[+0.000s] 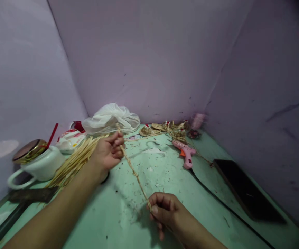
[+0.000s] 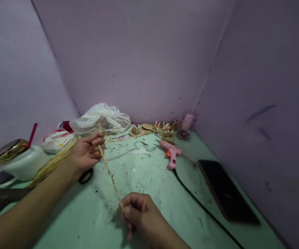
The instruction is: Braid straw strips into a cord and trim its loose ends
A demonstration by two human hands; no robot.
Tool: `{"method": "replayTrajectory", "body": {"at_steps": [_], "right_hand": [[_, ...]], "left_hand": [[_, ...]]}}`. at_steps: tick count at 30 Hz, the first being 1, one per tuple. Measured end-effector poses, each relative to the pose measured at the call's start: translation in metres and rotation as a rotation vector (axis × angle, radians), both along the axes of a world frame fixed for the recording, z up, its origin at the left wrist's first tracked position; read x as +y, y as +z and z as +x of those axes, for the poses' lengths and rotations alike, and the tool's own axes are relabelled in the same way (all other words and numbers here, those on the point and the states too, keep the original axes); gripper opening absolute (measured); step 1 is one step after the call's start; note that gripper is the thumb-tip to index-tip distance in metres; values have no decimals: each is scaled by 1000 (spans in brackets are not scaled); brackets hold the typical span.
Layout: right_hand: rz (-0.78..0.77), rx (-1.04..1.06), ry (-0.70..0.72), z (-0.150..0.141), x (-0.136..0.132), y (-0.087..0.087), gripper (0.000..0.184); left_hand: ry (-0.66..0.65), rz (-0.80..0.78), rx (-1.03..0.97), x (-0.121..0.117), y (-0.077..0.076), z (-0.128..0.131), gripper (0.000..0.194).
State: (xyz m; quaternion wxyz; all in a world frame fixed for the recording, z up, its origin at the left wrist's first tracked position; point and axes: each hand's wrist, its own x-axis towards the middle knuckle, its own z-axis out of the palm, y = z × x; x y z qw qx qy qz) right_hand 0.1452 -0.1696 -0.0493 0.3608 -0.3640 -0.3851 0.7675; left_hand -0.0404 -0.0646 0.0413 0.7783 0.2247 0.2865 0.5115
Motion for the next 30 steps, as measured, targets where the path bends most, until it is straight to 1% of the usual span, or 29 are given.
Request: {"method": "replayTrajectory", "body": {"at_steps": [2,4,6,10,11,12,13,14,15,16,17,18,20,22,24,25,27,28,30], "right_hand": [[14,-6,10,-1,-1,0,29],[24,-17,27,-3,-3,0,30],[34,-52,38,-5,-4,-3,32],[19,-85,55,-6,-3,-9,37],[11,-72,49,-6,-2,-9,38],[10,-54,44,-5,-2,-9,39],[16,-35,37,-4,-1,-8,39],[28,-19,32,-3,-1,-7,38],[42,-14,37,-2,-1,-7,37],[58,-23,46,-2,-1,-6,35],[69,-44,59,-2,-1,-7,35],[73,-71,71,-3,-2,-8,34],[79,-134,88,-5,-3,-12,34],[87,-169,89,-6,-4,-14,31],[81,-173,96,-7,-4,-14,27],[66,-170,101,-7,-4,-14,25],[18,-172,101,-6,-3,-12,23],[-6,-175,94,-7,-2,-11,23],[-47,-175,70,-7,-1,-11,22]], "left_hand": [[50,144,4,1,25,-15,18],[172,265,45,3,49,-27,19],[282,356,88,8,69,-36,19],[390,515,252,27,107,-46,22],[450,583,336,34,116,-46,21],[548,667,454,41,124,-45,19],[673,769,610,50,129,-42,18],[795,864,818,60,131,-37,20],[851,900,1084,71,130,-32,24],[814,844,1421,83,125,-25,29],[713,739,1765,94,115,-19,32],[628,701,1868,106,102,-12,30],[485,601,1987,124,68,-2,25],[313,471,2071,135,30,4,28],[168,394,2113,137,-1,6,31],[110,372,2129,135,-13,6,32],[20,344,2163,124,-27,6,31],[-8,339,2181,115,-31,6,31],[-31,345,2218,91,-31,6,33]]}}
